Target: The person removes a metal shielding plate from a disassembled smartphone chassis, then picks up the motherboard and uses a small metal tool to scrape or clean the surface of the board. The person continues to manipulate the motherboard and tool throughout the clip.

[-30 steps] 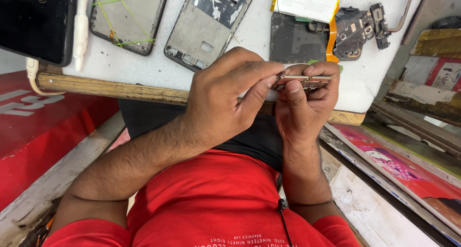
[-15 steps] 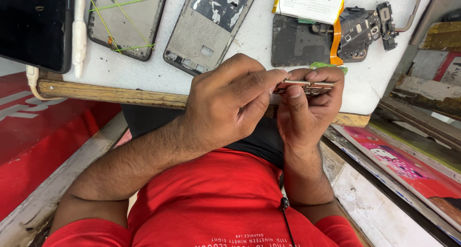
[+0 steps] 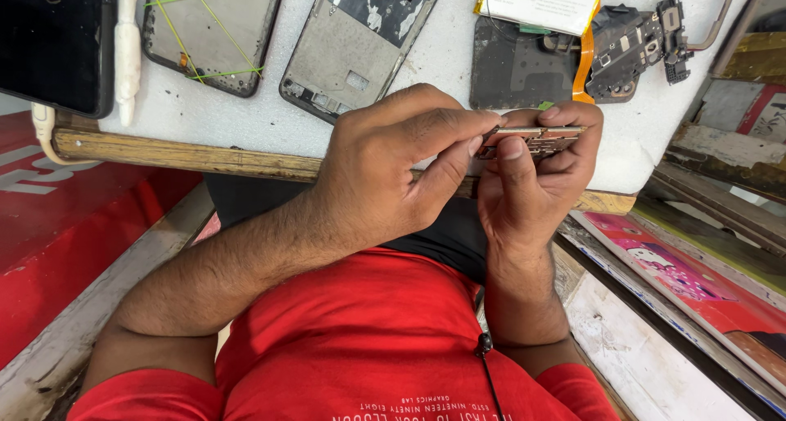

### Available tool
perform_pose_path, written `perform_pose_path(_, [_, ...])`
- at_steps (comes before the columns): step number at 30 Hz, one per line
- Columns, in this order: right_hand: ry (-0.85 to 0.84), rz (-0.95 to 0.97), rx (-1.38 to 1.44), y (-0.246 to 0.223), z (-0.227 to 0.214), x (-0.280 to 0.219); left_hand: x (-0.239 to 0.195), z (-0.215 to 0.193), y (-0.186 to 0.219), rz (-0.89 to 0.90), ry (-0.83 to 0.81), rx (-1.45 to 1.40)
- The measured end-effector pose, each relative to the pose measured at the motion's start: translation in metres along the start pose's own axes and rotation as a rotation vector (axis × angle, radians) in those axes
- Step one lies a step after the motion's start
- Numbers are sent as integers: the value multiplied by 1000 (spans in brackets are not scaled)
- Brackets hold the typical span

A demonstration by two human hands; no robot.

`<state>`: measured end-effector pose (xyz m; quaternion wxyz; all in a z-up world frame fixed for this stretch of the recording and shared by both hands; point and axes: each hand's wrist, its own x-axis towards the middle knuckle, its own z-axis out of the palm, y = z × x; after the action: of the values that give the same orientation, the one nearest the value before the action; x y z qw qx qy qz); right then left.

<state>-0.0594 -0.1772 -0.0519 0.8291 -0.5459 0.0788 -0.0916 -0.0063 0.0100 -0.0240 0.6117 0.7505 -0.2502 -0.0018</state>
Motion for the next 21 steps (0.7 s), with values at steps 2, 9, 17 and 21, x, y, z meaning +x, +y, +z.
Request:
perform_pose_path(2, [9, -12, -15, 0, 0, -2, -1, 3, -1, 6, 6, 14])
perform_pose_path(9, [55, -43, -39, 3, 0, 0, -5, 10, -6, 122, 20, 115])
perform_pose_path(17, [55, 7, 3, -2, 7, 1, -4, 11, -12, 126, 47, 81])
perform_pose_path(21, [64, 15, 0, -4, 8, 1, -2, 14, -13, 92, 76, 61])
